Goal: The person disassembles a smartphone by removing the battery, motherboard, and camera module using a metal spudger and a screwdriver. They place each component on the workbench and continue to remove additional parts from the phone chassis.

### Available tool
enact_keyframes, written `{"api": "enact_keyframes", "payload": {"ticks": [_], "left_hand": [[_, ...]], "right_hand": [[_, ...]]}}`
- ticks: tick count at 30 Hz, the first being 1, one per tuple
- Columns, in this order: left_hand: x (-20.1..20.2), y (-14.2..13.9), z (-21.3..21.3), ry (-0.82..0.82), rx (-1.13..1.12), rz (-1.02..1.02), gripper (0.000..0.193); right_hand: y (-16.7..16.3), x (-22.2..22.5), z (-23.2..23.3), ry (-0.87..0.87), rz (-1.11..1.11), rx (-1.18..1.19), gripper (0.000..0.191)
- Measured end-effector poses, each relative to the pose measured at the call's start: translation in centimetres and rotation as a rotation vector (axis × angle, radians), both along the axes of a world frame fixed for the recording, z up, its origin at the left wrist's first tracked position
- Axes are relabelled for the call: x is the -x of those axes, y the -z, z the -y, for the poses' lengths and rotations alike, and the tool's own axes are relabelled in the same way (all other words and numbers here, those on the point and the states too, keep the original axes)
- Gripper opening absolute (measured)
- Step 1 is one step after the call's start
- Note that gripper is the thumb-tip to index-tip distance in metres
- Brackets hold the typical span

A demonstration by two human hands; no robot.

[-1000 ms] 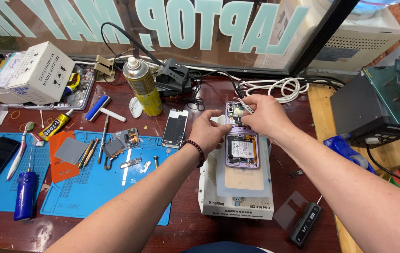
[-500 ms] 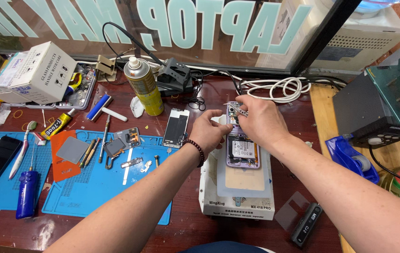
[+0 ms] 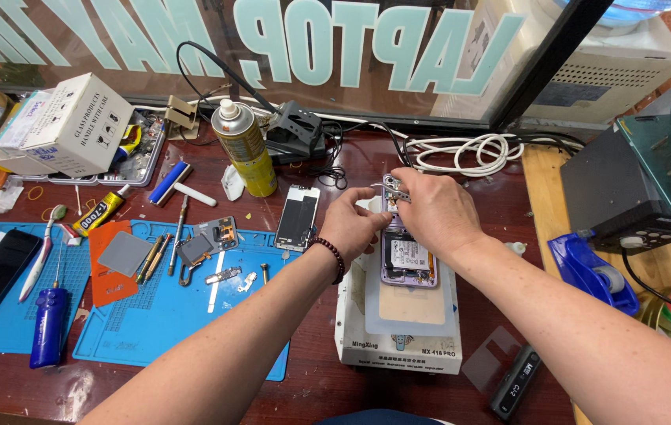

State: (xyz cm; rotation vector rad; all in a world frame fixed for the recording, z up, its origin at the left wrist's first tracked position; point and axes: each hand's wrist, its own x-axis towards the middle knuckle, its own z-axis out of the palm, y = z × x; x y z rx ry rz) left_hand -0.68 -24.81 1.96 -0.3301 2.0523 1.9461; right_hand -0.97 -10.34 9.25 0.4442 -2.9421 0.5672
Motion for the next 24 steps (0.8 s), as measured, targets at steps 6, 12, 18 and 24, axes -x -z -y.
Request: {"api": "enact_keyframes", "payload": {"ticks": [6, 12, 18, 24], "left_hand": [[-0.2, -0.8, 0.2, 0.021, 0.034, 0.011, 0.061], [-0.1, -0.7, 0.3, 0.014, 0.016, 0.010, 0.061], [0.1, 0.0, 0.2, 0.014, -0.003, 0.000, 0.059], [0.2, 0.6, 0.0, 0.009, -0.035, -0.017, 0.062]], "right_hand": [[0.1, 1.1, 0.1, 0.066, 0.179, 0.184, 0.045], [-0.2, 1.1, 0.6, 0.036, 0.114, 0.080, 0.041], [-0.4, 0.0, 0.8, -0.053, 0.000, -0.118, 0.042], [1.0, 1.4, -0.1, -0.085, 0.020, 0.018, 0.040]]}}
